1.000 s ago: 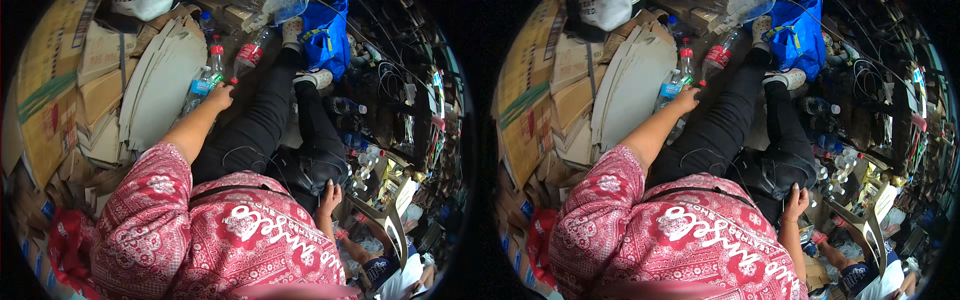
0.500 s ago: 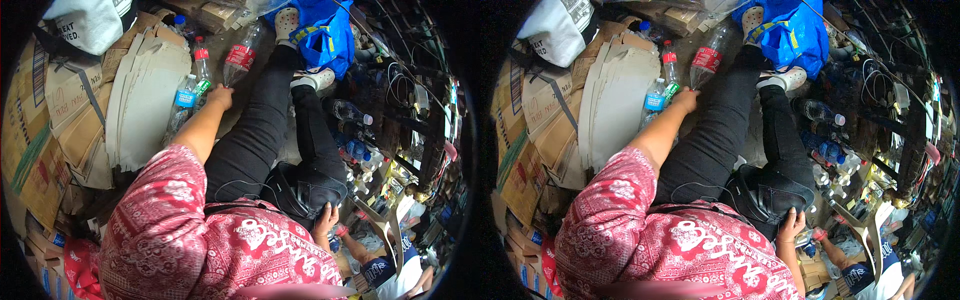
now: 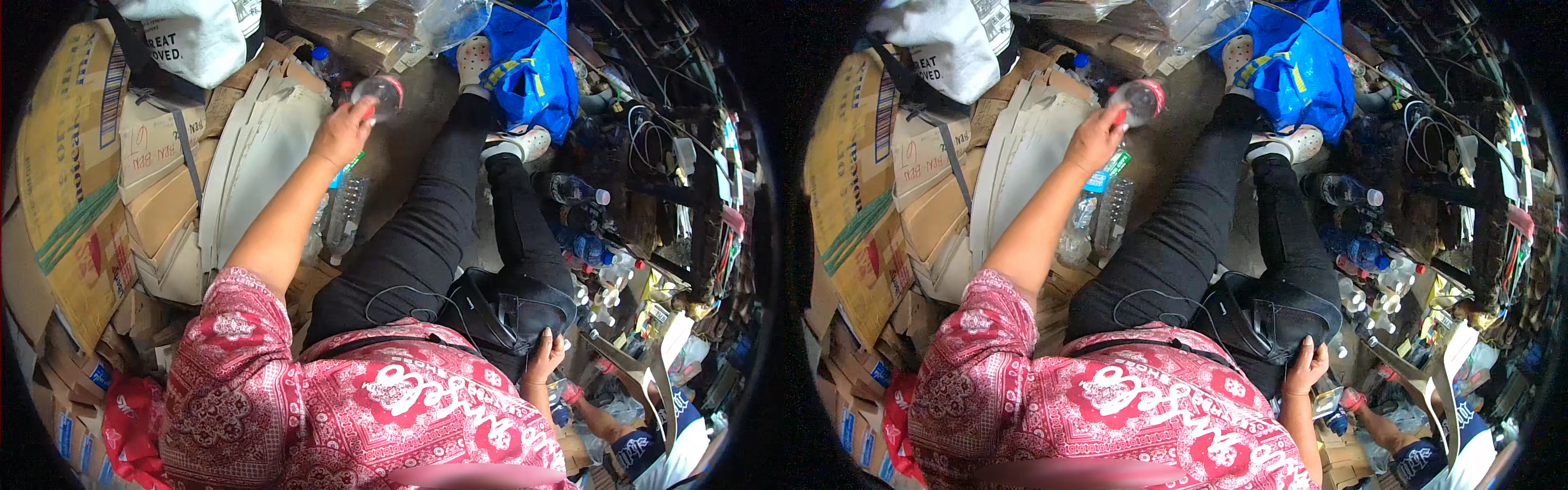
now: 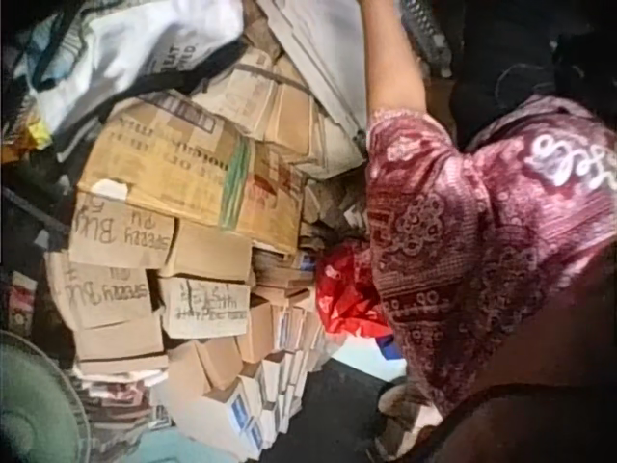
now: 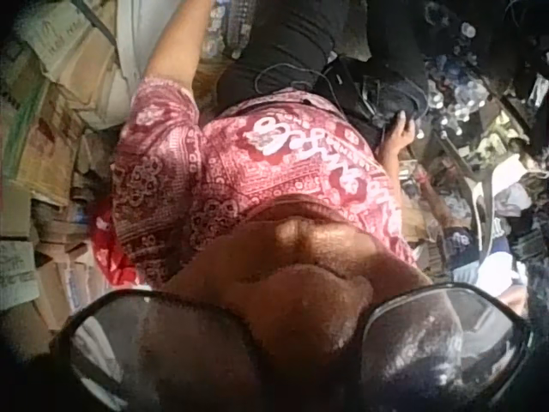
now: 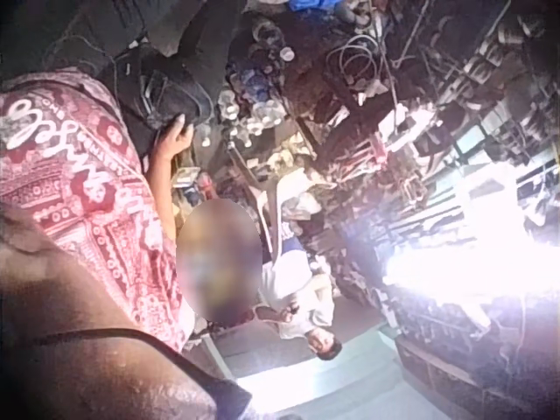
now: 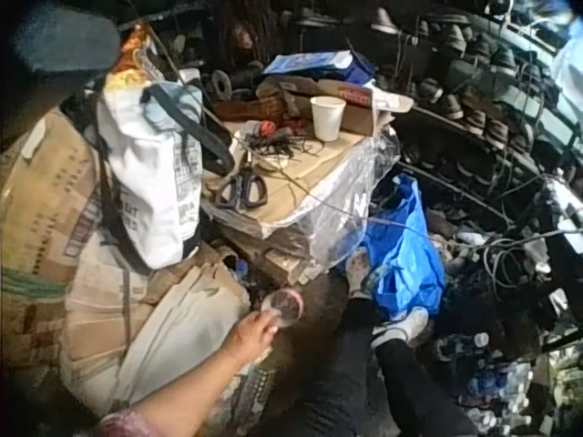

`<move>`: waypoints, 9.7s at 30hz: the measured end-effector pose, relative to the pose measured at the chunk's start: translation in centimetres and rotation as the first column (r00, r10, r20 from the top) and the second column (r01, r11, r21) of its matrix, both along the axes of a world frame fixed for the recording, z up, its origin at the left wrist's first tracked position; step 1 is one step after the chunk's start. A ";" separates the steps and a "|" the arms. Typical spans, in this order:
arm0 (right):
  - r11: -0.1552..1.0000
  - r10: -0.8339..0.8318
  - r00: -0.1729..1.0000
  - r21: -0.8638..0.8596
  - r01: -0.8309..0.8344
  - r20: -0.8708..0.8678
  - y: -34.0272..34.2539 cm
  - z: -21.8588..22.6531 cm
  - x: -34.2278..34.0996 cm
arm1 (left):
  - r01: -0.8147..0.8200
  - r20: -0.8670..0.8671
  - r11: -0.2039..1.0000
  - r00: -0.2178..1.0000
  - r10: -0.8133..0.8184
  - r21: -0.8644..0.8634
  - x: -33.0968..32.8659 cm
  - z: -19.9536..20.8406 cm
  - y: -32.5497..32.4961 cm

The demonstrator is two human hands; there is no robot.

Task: The person sews together parts of a black shoe by hand using a needle and thread.

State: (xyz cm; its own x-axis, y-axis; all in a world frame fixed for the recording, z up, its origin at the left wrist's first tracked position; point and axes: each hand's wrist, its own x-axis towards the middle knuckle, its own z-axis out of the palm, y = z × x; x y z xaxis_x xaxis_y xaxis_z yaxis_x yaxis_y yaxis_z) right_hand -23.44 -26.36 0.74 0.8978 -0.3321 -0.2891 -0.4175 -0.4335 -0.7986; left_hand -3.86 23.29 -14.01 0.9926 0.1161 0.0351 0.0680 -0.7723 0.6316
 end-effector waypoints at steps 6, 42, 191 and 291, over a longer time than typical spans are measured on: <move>1.000 -0.016 1.000 -0.016 0.016 0.021 0.0 0.1 -0.5 | -0.140 -0.071 0.987 0.987 0.146 0.080 7.2 2.4 2.7; 0.989 -0.065 0.997 -0.135 0.060 -0.033 1.2 1.8 -0.6 | -0.392 -0.156 0.878 0.919 0.361 -0.274 5.9 -6.1 1.1; 0.980 -0.079 0.997 -0.185 0.078 0.000 0.5 2.6 -1.6 | -0.143 -0.038 0.973 0.988 0.152 0.181 0.1 -0.4 7.0; 0.986 -0.089 0.993 -0.138 0.098 0.074 -2.1 0.9 -1.0 | -0.104 -0.392 0.954 0.895 0.213 0.282 -4.8 0.6 4.4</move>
State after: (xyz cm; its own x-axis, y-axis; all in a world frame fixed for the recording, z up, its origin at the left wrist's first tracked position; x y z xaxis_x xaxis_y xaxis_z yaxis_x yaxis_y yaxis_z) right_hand -24.44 -28.41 1.62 0.8768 -0.4487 -0.1729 -0.4086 -0.5054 -0.7600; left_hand -8.67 27.71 -13.38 0.8917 0.3148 -0.3254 0.4148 -0.8559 0.3087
